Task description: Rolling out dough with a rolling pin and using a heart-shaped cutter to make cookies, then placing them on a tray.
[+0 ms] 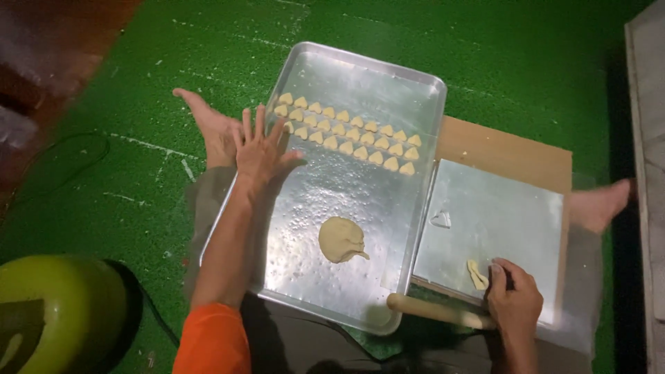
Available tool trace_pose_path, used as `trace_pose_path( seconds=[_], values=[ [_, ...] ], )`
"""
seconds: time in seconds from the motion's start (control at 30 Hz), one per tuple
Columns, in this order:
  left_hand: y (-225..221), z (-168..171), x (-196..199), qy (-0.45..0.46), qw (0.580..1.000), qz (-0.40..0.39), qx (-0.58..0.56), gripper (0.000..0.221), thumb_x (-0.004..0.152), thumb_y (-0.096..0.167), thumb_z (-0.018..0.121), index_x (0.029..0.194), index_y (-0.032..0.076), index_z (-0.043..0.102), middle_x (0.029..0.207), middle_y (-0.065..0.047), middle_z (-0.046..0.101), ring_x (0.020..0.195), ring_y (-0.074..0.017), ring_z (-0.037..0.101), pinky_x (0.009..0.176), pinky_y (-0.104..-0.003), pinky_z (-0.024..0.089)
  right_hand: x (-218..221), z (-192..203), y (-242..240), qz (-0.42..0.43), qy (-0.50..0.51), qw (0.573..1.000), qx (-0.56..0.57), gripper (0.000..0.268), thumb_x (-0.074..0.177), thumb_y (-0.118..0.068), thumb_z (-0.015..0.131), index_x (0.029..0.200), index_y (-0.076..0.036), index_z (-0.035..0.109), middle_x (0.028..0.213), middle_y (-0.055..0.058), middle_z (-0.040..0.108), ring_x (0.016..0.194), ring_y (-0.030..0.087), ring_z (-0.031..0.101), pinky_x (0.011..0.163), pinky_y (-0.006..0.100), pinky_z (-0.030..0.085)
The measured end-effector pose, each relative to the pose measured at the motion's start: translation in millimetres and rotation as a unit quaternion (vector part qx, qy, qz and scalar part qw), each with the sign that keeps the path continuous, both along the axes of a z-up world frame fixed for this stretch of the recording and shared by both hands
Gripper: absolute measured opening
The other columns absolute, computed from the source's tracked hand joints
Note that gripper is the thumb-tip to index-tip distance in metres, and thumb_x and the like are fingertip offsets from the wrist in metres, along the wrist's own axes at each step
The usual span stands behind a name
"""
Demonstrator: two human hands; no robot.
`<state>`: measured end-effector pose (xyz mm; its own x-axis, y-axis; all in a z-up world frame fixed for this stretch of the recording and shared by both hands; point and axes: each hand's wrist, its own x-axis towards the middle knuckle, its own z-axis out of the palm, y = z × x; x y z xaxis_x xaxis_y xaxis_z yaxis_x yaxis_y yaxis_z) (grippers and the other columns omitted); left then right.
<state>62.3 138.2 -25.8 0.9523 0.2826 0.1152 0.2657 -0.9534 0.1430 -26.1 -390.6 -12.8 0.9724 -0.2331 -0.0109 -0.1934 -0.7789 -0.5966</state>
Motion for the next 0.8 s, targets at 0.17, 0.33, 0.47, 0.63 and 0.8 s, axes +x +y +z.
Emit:
trace_pose_path(
  seconds=[0.17,0.33,0.47,0.63,0.8],
  values=[
    [20,-25,20,-0.045,0.995,-0.059,0.063,0.085,0.076,0.084,0.060,0.142,0.032,0.049,0.161,-0.018,0.027,0.148,-0.0535,0.016,0.106,-0.073,0.027,-1,-14,-4,0.025,-0.096,0.995,-0.009,0.024,0.101,-0.010,0.068,0.118,0.005,0.075,0.104,0.022,0.071,0.085,0.032,0.065,0.076,0.039,0.051],
    [25,-37,29,-0.025,0.995,-0.054,0.077,0.094,0.071,0.091,0.058,0.142,0.030,0.053,0.167,-0.014,0.018,0.149,-0.0523,0.014,0.110,-0.070,0.028,0,-26,-13,0.039,-0.098,0.994,-0.038,0.023,0.103,-0.012,0.068,0.119,0.001,0.076,0.103,0.021,0.071,0.084,0.031,0.065,0.074,0.039,0.051],
    [20,-24,28,-0.012,0.996,-0.059,0.068,0.094,0.069,0.089,0.062,0.139,0.027,0.058,0.167,-0.015,0.019,0.150,-0.0508,0.014,0.111,-0.068,0.027,-1,-24,-11,0.037,-0.102,0.993,-0.036,0.021,0.104,-0.011,0.069,0.119,0.001,0.077,0.102,0.019,0.071,0.081,0.029,0.063,0.071,0.038,0.049],
    [17,-22,34,-0.006,0.997,-0.054,0.057,0.100,0.066,0.092,0.059,0.144,0.030,0.054,0.168,-0.014,0.022,0.151,-0.0488,0.014,0.115,-0.067,0.023,-2,-25,-10,0.047,-0.130,0.990,-0.024,0.021,0.102,-0.009,0.070,0.118,0.002,0.077,0.100,0.019,0.070,0.083,0.029,0.063,0.074,0.037,0.050],
    [10,-4,21,0.015,0.999,-0.050,-0.002,0.085,0.076,0.074,0.069,0.146,0.029,0.049,0.170,-0.010,0.006,0.149,-0.0545,0.004,0.114,-0.076,0.020,-3,-27,-13,0.039,-0.106,0.993,-0.040,0.022,0.102,-0.009,0.070,0.120,0.002,0.076,0.103,0.020,0.071,0.085,0.030,0.065,0.075,0.039,0.051]
  ],
)
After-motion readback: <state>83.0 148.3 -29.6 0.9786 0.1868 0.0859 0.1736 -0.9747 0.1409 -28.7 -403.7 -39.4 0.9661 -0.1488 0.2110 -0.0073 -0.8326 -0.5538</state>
